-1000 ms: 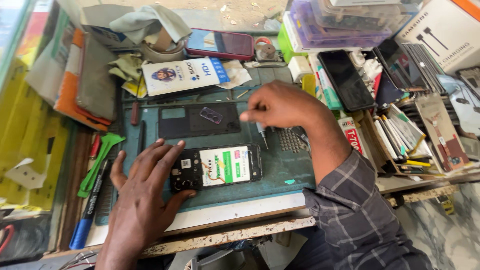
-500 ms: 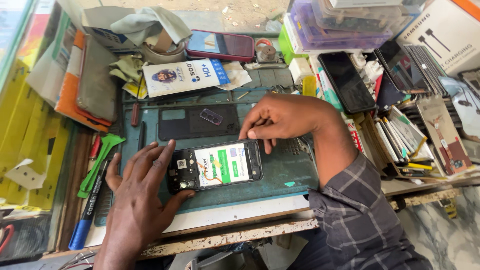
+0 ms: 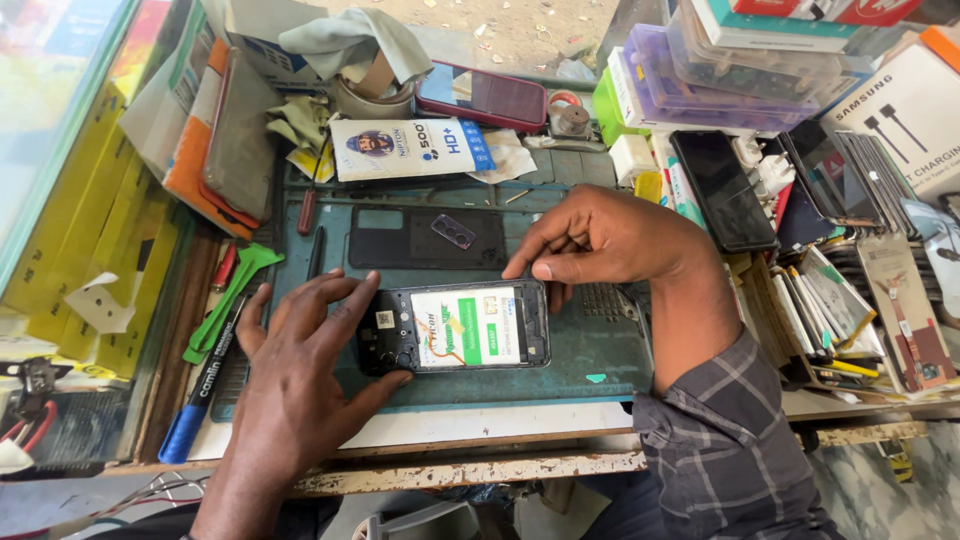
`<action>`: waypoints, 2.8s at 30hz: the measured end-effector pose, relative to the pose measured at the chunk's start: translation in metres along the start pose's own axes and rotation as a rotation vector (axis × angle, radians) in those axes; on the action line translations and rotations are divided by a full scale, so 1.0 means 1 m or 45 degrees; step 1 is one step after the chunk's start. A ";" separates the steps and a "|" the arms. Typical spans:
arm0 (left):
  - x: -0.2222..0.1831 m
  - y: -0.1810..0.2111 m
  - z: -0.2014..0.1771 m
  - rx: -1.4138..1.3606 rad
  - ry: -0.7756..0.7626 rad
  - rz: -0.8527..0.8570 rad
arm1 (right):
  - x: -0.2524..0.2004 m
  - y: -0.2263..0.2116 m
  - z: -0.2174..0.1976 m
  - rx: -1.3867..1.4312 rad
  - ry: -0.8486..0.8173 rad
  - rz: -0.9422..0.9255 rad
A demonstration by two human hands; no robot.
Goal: The person uses a screwdriver to tighten screws on the back of a disassembled smartphone. They then connect a charging cable to the phone and place it on the workbench.
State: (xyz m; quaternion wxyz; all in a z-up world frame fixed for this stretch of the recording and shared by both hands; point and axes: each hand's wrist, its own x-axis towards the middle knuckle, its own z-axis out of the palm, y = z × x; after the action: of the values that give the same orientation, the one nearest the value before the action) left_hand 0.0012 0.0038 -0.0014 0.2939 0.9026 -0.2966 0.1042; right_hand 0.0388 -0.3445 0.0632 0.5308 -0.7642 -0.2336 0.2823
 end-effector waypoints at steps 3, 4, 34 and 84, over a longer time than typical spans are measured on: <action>0.000 0.001 0.000 0.013 -0.022 -0.021 | 0.001 0.000 0.000 0.004 -0.009 -0.010; 0.001 0.002 -0.001 0.014 -0.023 -0.024 | 0.000 -0.001 0.000 0.004 -0.009 -0.008; 0.000 0.002 -0.004 -0.102 0.031 -0.130 | 0.020 0.009 0.003 -0.438 0.116 0.457; -0.008 -0.005 -0.004 -0.252 0.038 -0.068 | -0.009 0.046 -0.027 0.066 0.154 -0.097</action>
State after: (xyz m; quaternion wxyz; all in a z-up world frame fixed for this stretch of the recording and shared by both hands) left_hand -0.0017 0.0135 -0.0031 0.3886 0.8751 -0.2771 0.0799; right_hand 0.0538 -0.3839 0.0289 0.5739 -0.7564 -0.2227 0.2211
